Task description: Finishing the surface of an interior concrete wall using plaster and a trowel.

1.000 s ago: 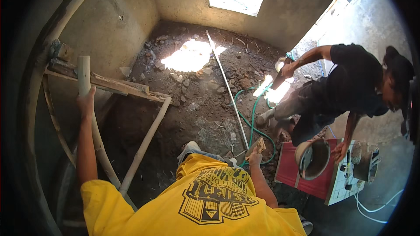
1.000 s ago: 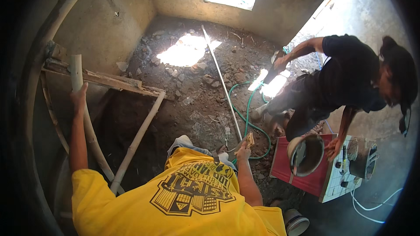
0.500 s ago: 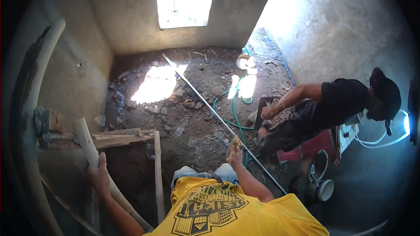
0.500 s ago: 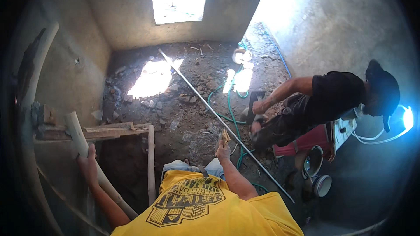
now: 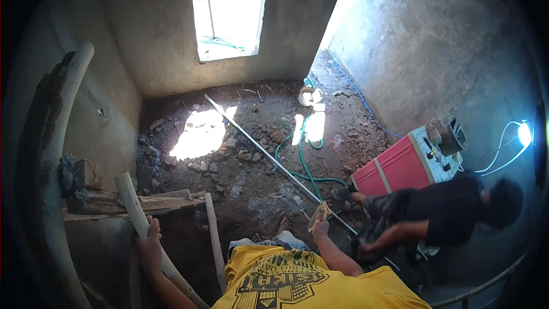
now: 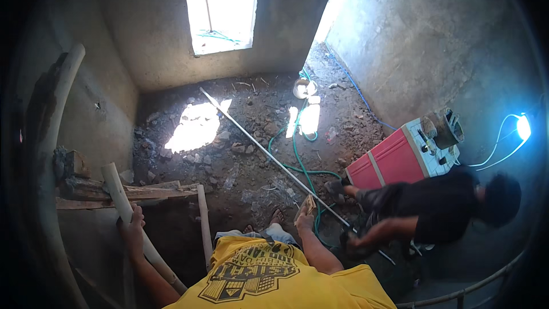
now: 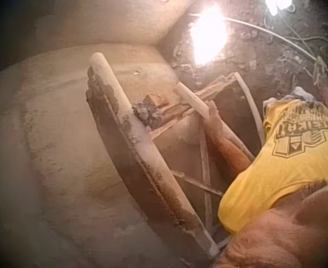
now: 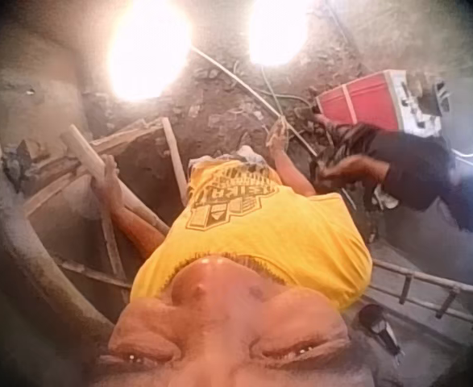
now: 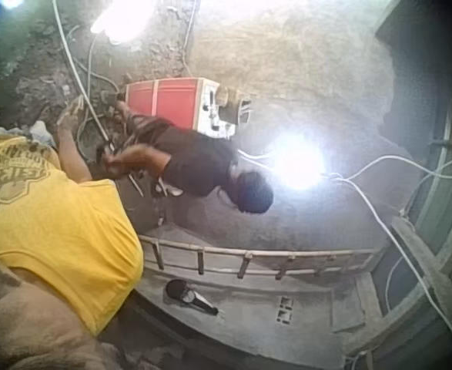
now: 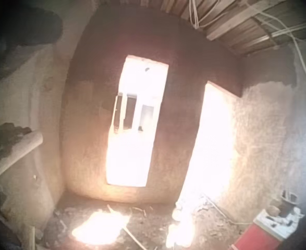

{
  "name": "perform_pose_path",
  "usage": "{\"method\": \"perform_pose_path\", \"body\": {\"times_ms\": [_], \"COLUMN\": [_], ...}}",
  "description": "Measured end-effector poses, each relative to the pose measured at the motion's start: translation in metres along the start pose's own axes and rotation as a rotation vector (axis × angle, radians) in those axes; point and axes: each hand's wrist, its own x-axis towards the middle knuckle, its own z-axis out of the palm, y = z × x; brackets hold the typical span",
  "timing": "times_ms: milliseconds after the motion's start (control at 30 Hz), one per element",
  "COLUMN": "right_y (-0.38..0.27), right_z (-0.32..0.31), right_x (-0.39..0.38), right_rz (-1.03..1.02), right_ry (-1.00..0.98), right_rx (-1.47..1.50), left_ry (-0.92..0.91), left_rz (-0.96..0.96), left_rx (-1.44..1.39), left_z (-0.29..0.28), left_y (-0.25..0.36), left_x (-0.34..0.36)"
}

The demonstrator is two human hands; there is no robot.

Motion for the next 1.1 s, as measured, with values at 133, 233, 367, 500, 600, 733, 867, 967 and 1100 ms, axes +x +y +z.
{"method": "perform_pose_path", "body": {"times_ms": [133,233,367,500,600,733,867,967,1100], "right_y": [-0.01,0.017,0.017,0.021,-0.001,-0.003,0.051,0.017,0.008], "right_z": [-0.018,-0.007,-0.005,-0.001,-0.008,0.001,0.05,0.014,-0.001], "right_x": [-0.028,0.009,0.012,0.026,0.011,0.027,0.1,0.028,0.035], "right_rz": [-0.12,-0.18,-0.219,-0.108,-0.027,-0.062,-0.534,-0.635,-0.171], "right_ry": [-0.062,-0.016,-0.014,0.017,-0.085,-0.098,0.117,0.172,-0.011], "right_rx": [0.162,0.084,0.066,0.054,0.004,-0.031,0.16,0.271,0.028], "left_ry": [-0.005,0.012,0.057,0.046,0.061,0.055,0.054,0.135,0.015], "left_rz": [-0.022,0.011,0.028,-0.022,-0.016,0.005,-0.083,0.06,0.013], "left_rx": [0.013,0.004,0.013,0.034,0.053,0.06,0.049,-0.005,0.043], "left_z": [-0.007,-0.001,-0.002,0.001,-0.003,-0.004,-0.001,-0.001,-0.005], "left_y": [-0.008,0.0,0.0,0.011,0.007,0.006,0.021,0.006,0.02], "left_x": [-0.003,-0.005,-0.005,-0.005,-0.005,-0.007,-0.014,-0.016,-0.02]}}
